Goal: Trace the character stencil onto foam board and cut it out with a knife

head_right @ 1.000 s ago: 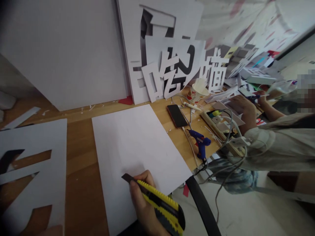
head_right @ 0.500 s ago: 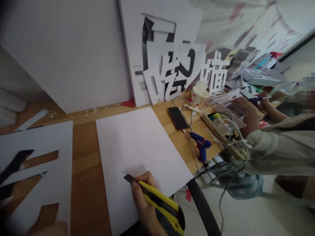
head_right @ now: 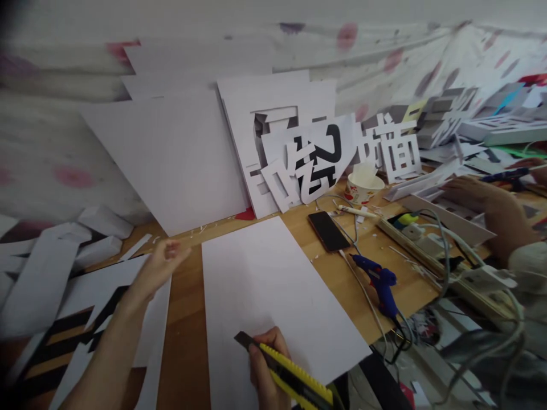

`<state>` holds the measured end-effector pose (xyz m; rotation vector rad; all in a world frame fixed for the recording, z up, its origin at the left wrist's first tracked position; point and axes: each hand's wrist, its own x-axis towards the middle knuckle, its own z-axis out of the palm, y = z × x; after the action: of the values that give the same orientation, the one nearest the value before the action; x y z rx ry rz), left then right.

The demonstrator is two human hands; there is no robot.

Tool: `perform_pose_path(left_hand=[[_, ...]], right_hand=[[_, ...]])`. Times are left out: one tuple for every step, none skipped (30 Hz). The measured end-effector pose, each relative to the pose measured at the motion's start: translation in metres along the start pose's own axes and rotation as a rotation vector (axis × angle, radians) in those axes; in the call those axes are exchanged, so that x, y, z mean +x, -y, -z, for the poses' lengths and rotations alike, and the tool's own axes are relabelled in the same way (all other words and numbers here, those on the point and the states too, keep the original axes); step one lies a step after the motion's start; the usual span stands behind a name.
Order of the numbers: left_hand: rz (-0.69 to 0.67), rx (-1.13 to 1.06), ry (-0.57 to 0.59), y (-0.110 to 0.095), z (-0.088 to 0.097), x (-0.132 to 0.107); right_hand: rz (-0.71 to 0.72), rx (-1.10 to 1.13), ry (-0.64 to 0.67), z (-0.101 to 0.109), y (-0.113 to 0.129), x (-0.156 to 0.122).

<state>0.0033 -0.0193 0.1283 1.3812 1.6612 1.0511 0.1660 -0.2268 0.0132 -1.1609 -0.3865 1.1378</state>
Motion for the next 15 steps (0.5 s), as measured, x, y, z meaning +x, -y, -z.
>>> perform_pose_path(left_hand=[[0.086,-0.015,0.014,0.010,-0.006,-0.001],[0.168,-0.044,0.057,0.020,-0.011,-0.002],[0.236,-0.078,0.092,0.027,-0.016,-0.003],[0.285,-0.112,0.126,0.034,-0.020,-0.004],[0.320,-0.140,0.164,0.038,-0.023,-0.005],[0.343,-0.158,0.191,0.042,-0.026,-0.005],[0.356,-0.163,0.206,0.044,-0.030,-0.005],[0.361,-0.156,0.207,0.045,-0.033,-0.004],[0.359,-0.142,0.198,0.046,-0.036,-0.003],[0.352,-0.129,0.191,0.046,-0.039,-0.002],[0.341,-0.122,0.193,0.047,-0.042,-0.001],[0.327,-0.123,0.207,0.048,-0.045,0.000],[0.310,-0.132,0.228,0.049,-0.047,0.000],[0.291,-0.148,0.248,0.051,-0.049,0.000],[0.269,-0.169,0.258,0.052,-0.051,-0.001]], right_hand=[[-0.011,0.021,0.012,0.001,0.000,0.000],[-0.017,0.045,0.020,0.001,0.000,0.000],[-0.020,0.066,0.022,0.001,0.000,0.000],[-0.021,0.082,0.016,0.001,-0.001,0.000],[-0.020,0.091,0.004,0.000,-0.001,0.001],[-0.013,0.094,-0.012,0.000,-0.002,0.001],[-0.005,0.094,-0.026,-0.001,-0.002,0.001],[-0.003,0.094,-0.033,0.000,-0.003,0.002],[-0.002,0.099,-0.028,0.000,-0.004,0.002],[-0.002,0.106,-0.013,0.001,-0.004,0.003],[-0.003,0.110,0.007,0.002,-0.005,0.004],[0.000,0.111,0.025,0.003,-0.007,0.005],[0.003,0.111,0.039,0.004,-0.008,0.005],[0.009,0.110,0.044,0.004,-0.009,0.006],[0.015,0.104,0.041,0.005,-0.011,0.006]])
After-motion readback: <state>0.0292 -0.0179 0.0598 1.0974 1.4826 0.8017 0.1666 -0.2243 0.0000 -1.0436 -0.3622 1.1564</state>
